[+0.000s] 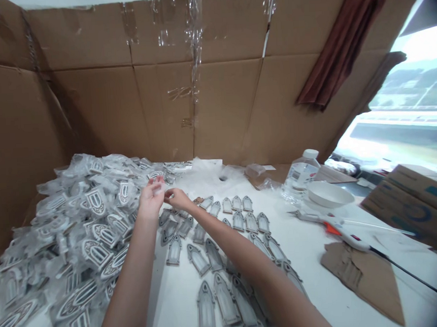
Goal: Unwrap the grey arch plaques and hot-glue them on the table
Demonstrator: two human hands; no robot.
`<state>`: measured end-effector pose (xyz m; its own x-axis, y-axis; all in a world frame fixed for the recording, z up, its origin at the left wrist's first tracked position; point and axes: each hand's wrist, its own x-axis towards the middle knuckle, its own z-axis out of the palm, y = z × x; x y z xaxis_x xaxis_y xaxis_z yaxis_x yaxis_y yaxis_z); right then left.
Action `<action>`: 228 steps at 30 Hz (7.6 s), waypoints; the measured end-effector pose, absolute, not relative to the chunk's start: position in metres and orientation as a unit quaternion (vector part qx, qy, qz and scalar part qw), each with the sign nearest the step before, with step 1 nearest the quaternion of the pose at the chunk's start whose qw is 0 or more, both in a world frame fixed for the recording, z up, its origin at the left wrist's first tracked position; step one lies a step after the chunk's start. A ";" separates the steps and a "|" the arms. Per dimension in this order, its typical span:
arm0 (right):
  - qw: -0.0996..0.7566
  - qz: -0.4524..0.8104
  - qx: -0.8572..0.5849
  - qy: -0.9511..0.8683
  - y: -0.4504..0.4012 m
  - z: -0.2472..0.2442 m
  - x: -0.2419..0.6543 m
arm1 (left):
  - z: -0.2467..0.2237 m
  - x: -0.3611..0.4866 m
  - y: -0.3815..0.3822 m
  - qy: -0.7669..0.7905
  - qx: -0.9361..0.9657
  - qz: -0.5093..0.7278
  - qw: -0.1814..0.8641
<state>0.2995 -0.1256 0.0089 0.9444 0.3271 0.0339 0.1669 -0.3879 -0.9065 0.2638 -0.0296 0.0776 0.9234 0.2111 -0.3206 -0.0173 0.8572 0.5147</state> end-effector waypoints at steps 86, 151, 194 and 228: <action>0.104 0.013 -0.949 0.297 -0.536 0.005 0.096 | 0.005 0.088 -0.214 -0.507 0.810 -0.090 0.282; 0.235 -0.294 -0.916 -0.137 -0.390 -0.025 0.064 | -0.010 0.065 -0.113 -0.329 0.865 0.149 0.349; 0.238 -0.284 -0.922 -0.113 -0.386 -0.024 0.064 | -0.008 0.064 -0.114 -0.321 0.863 0.159 0.358; 0.213 -0.307 -0.919 -0.129 -0.388 -0.023 0.064 | -0.003 0.070 -0.110 -0.296 0.869 0.227 0.324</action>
<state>0.0644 -0.3883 -0.0229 0.7788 0.1058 0.6183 0.3672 -0.8761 -0.3126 0.0698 -0.1099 -0.0030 0.7219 -0.3678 0.5862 -0.6617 -0.6147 0.4293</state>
